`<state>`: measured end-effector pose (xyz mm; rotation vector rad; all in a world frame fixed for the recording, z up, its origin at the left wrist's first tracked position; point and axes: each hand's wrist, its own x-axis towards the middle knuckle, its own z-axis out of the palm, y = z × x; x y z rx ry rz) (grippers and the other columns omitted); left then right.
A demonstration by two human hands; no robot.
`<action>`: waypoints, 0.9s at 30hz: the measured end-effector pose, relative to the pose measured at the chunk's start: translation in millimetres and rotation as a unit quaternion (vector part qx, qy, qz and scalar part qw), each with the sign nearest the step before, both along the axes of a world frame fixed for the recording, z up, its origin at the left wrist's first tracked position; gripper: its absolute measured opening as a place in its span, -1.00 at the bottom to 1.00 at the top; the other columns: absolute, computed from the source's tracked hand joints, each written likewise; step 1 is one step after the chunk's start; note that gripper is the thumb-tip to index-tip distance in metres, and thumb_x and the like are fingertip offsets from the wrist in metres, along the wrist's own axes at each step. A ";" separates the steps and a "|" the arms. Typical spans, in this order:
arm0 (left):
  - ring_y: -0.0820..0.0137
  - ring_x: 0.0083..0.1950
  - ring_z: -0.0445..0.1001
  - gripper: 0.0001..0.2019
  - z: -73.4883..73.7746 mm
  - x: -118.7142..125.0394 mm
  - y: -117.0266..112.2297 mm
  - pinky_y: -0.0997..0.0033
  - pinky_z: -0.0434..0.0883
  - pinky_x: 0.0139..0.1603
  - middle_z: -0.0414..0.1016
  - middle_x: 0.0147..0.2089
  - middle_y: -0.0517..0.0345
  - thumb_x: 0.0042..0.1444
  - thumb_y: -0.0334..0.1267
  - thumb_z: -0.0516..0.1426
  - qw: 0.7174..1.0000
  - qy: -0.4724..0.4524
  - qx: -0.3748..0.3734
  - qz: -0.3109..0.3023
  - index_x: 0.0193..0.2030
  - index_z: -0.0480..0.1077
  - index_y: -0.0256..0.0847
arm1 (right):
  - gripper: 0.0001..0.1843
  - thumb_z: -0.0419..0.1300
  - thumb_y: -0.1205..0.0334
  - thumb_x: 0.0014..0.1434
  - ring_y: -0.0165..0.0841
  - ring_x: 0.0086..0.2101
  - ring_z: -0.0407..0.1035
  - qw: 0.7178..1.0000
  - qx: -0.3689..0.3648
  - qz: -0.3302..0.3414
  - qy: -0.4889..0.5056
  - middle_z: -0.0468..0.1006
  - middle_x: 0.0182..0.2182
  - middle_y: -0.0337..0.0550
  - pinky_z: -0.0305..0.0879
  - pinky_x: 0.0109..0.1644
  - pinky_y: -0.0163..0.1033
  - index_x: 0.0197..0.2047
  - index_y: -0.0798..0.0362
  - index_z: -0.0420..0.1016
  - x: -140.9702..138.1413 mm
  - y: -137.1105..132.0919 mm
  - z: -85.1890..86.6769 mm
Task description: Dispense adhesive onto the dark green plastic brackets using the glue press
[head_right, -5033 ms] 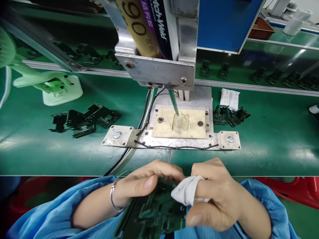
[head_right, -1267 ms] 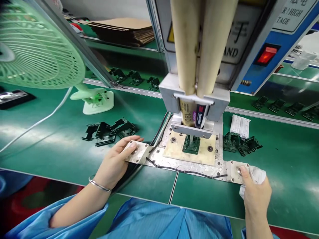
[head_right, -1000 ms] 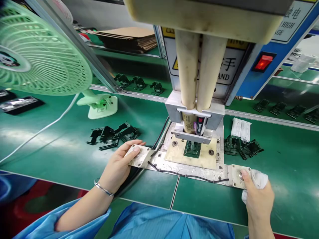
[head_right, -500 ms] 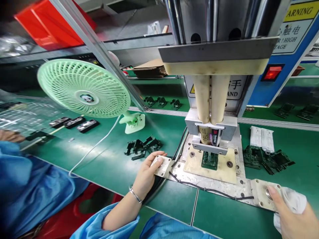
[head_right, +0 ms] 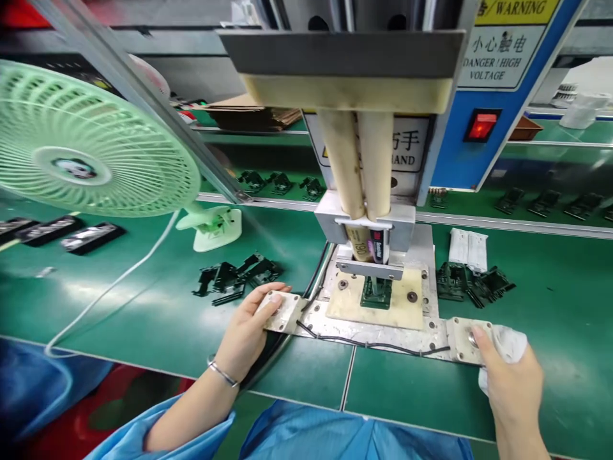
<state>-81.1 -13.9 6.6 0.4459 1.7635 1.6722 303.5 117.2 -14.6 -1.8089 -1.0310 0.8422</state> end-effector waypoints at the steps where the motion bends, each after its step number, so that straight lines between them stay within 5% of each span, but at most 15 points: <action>1: 0.33 -0.26 0.51 -0.45 0.7 0.0 0.7 0.44 0.44 -0.28 0.56 -0.08 0.03 -0.19 0.07 0.41 1.000 -0.003 -0.001 0.002 -0.12 0.45 -0.21 | -0.33 0.55 -0.18 -0.27 -0.22 -0.41 0.40 1.000 0.007 0.004 0.007 0.58 -0.34 -0.04 0.30 -0.51 -0.24 -0.20 0.14 0.58 0.8 0.4 -2.5; 7: 0.37 -0.25 0.48 -0.47 4.5 1.1 3.8 0.51 0.41 -0.28 0.57 -0.11 0.10 -0.23 0.02 0.45 0.999 -0.032 0.001 0.010 -0.15 0.47 -0.18 | -0.36 0.54 -0.14 -0.21 -0.25 -0.31 0.43 0.999 0.038 0.011 0.013 0.59 -0.30 -0.07 0.34 -0.29 -0.24 -0.19 0.16 0.57 0.8 3.3 -5.0; 27: 0.39 -0.24 0.47 -0.47 7.7 4.9 6.1 0.52 0.42 -0.27 0.59 -0.18 0.13 -0.29 -0.03 0.48 0.999 -0.040 0.010 0.031 -0.19 0.49 -0.20 | -0.41 0.52 -0.13 -0.18 -0.26 -0.39 0.42 0.997 0.075 0.018 -0.004 0.56 -0.37 -0.11 0.36 -0.35 -0.21 -0.24 0.15 0.54 2.5 4.0 -6.2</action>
